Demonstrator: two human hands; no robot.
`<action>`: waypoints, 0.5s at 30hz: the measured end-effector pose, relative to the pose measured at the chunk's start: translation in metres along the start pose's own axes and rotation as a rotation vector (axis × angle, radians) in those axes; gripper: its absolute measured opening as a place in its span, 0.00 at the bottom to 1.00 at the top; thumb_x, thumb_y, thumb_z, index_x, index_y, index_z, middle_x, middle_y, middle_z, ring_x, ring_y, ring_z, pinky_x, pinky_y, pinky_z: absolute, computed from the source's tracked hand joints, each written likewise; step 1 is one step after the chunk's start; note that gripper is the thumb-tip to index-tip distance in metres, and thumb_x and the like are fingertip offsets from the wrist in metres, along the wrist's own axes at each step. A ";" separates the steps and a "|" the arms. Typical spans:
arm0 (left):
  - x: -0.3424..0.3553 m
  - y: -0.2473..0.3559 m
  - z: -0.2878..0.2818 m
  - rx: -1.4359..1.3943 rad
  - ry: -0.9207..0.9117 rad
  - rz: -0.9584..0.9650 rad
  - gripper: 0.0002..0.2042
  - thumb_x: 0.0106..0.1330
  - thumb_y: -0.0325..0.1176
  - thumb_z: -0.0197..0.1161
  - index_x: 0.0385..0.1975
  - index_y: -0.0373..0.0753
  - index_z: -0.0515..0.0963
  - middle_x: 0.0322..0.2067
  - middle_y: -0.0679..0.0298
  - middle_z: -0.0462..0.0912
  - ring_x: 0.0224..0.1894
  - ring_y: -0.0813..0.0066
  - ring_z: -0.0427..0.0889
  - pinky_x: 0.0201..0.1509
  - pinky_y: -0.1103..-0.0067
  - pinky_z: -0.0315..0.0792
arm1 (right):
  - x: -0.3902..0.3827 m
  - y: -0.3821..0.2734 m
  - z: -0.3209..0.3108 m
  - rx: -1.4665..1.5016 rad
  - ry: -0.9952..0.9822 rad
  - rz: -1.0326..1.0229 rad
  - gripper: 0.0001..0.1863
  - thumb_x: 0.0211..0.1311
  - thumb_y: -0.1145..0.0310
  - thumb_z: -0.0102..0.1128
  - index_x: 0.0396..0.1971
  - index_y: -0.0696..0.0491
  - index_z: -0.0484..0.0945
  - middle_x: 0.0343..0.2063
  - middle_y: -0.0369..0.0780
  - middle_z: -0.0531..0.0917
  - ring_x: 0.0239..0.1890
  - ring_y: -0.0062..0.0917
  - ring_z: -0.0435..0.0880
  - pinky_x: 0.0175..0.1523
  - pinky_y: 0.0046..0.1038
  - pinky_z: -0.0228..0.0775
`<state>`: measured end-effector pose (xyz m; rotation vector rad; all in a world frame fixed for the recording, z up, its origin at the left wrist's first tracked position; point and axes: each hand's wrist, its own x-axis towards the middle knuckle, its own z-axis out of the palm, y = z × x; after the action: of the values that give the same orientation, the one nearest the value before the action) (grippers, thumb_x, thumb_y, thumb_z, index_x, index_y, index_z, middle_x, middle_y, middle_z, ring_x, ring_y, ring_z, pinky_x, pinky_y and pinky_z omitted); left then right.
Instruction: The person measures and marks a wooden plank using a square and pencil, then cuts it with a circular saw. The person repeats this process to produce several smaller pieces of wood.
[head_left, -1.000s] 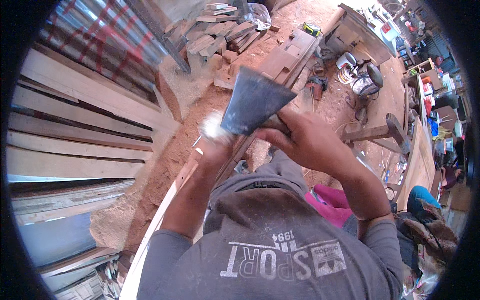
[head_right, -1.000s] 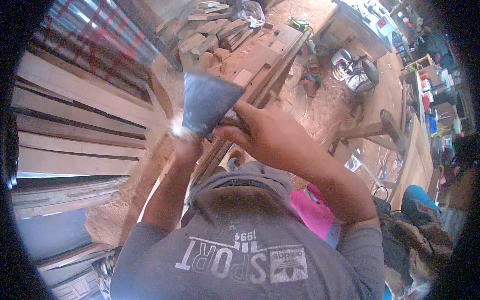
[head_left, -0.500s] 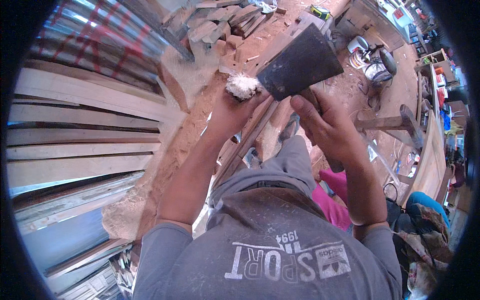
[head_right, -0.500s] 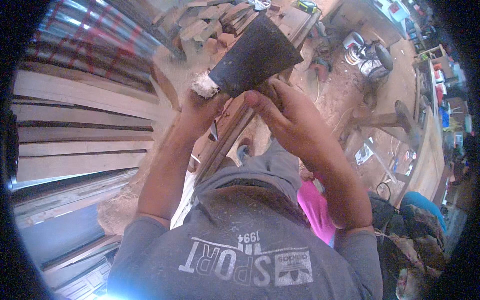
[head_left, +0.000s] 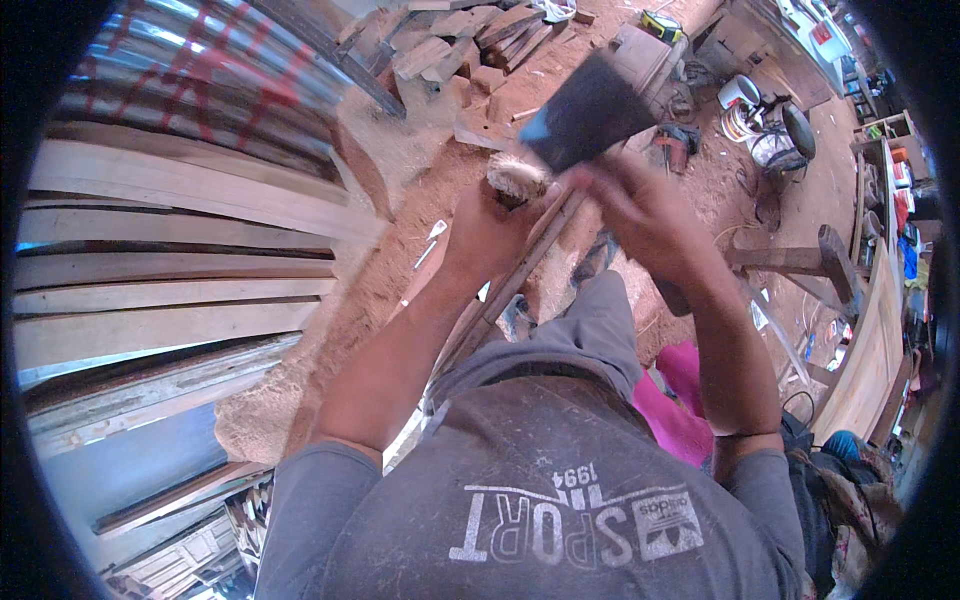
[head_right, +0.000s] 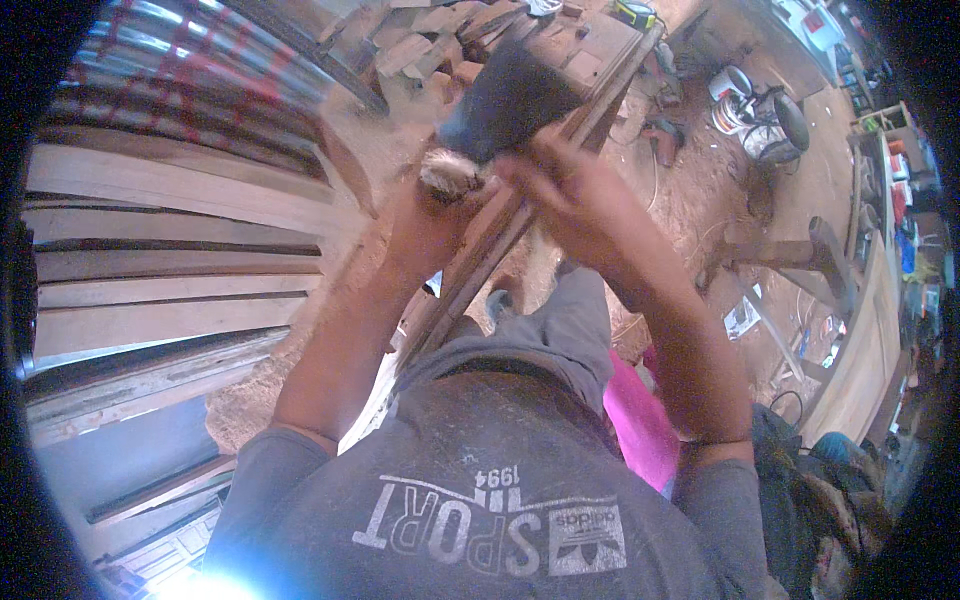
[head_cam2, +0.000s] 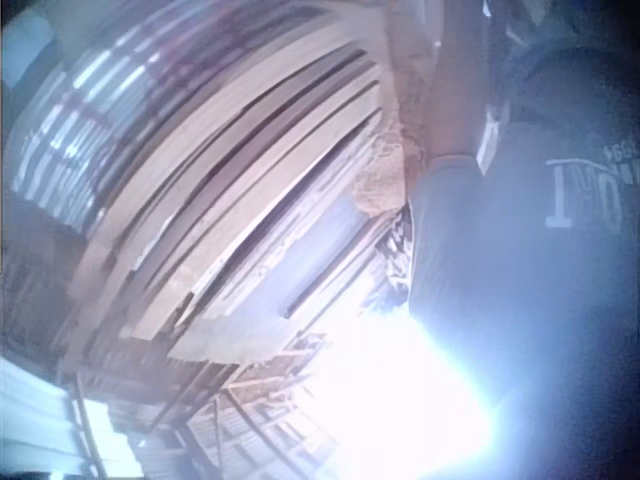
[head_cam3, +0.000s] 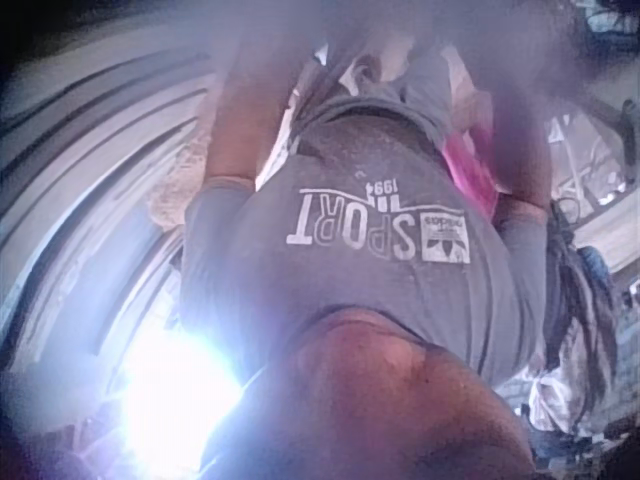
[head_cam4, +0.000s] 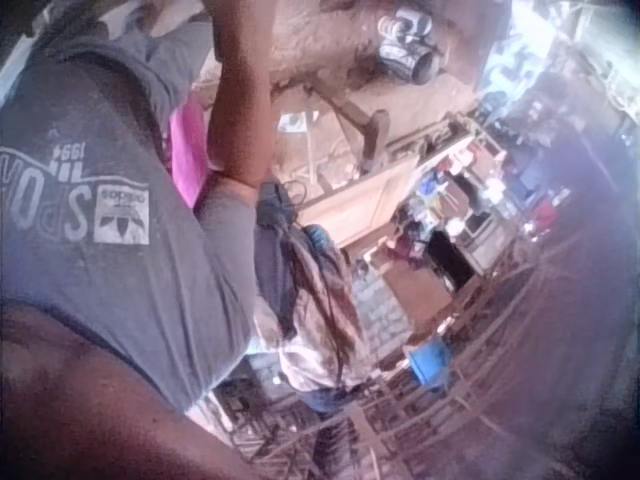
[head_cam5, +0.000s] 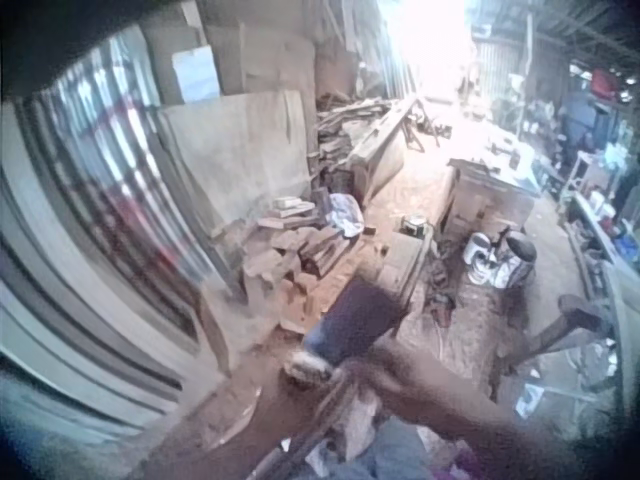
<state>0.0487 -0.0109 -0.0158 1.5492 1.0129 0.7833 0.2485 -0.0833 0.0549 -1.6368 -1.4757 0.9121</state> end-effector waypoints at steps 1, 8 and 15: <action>0.000 -0.001 0.000 -0.023 0.007 0.029 0.20 0.69 0.40 0.77 0.51 0.30 0.84 0.45 0.56 0.92 0.47 0.71 0.89 0.54 0.71 0.81 | 0.003 0.004 0.003 -0.060 -0.155 0.077 0.24 0.81 0.48 0.61 0.45 0.59 0.82 0.28 0.35 0.77 0.36 0.21 0.74 0.43 0.32 0.71; 0.003 0.025 0.003 -0.032 -0.068 -0.141 0.20 0.68 0.35 0.75 0.56 0.33 0.83 0.49 0.56 0.91 0.53 0.70 0.88 0.60 0.71 0.79 | 0.016 0.010 -0.010 0.036 -0.237 0.310 0.28 0.79 0.44 0.59 0.49 0.58 0.82 0.27 0.42 0.80 0.30 0.28 0.81 0.35 0.36 0.73; -0.003 0.093 -0.033 0.250 0.281 -0.224 0.26 0.63 0.41 0.78 0.57 0.35 0.81 0.49 0.48 0.89 0.52 0.58 0.90 0.58 0.64 0.81 | 0.016 0.046 -0.049 0.178 -0.310 0.424 0.18 0.84 0.50 0.55 0.38 0.50 0.72 0.22 0.29 0.73 0.20 0.15 0.72 0.23 0.23 0.65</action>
<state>0.0366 -0.0061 0.0817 1.5249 1.5115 0.7510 0.3148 -0.0735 0.0374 -1.7627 -1.2122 1.5448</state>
